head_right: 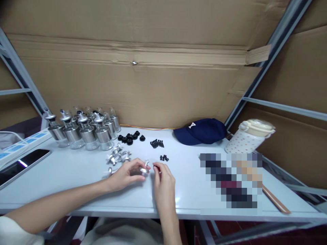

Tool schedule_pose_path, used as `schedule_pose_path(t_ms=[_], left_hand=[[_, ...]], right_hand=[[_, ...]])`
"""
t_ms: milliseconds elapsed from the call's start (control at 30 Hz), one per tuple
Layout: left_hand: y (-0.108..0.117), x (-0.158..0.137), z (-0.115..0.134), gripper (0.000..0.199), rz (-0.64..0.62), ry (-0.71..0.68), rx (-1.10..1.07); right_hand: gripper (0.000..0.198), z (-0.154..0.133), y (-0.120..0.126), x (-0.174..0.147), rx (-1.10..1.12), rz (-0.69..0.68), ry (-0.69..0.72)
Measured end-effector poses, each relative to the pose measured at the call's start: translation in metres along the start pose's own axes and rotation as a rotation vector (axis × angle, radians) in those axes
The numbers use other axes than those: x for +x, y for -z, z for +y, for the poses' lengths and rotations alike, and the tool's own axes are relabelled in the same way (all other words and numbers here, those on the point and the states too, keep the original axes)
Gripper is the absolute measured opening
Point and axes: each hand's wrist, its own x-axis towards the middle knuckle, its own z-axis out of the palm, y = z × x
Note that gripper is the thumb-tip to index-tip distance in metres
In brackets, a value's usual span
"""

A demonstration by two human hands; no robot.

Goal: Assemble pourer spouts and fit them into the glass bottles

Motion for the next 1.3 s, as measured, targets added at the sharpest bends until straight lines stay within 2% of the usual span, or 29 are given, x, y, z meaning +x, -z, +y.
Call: schedule_pose_path(t_ms=[100,233,333,600,667,833,1133,1300], left_hand=[[-0.001,0.000,-0.002,0.027,-0.022,0.008,-0.049],[-0.002,0.000,-0.004,0.026,-0.019,0.024,-0.082],[-0.003,-0.001,-0.003,0.024,-0.025,0.036,-0.087],[-0.003,-0.003,0.001,0.027,-0.040,0.068,-0.096],[-0.003,-0.003,0.001,0.028,-0.048,0.080,-0.116],[-0.003,-0.003,-0.001,0.023,-0.076,0.055,-0.115],[-0.002,-0.004,-0.001,0.025,-0.095,0.062,-0.114],[-0.003,-0.003,-0.002,0.030,-0.060,0.063,-0.151]], right_hand=[[0.024,-0.006,-0.001,-0.001,0.084,0.026,0.030],[0.021,-0.008,-0.001,-0.003,0.122,0.078,-0.044],[0.021,-0.011,-0.001,-0.003,0.132,0.111,-0.044],[0.021,-0.015,-0.003,-0.004,0.118,0.151,0.153],[0.021,-0.014,-0.003,-0.005,0.114,0.149,0.166],[0.020,-0.013,-0.002,-0.006,0.146,0.158,0.038],[0.019,-0.008,0.001,-0.006,0.276,0.103,-0.087],[0.024,-0.006,-0.002,-0.007,0.350,0.080,-0.115]])
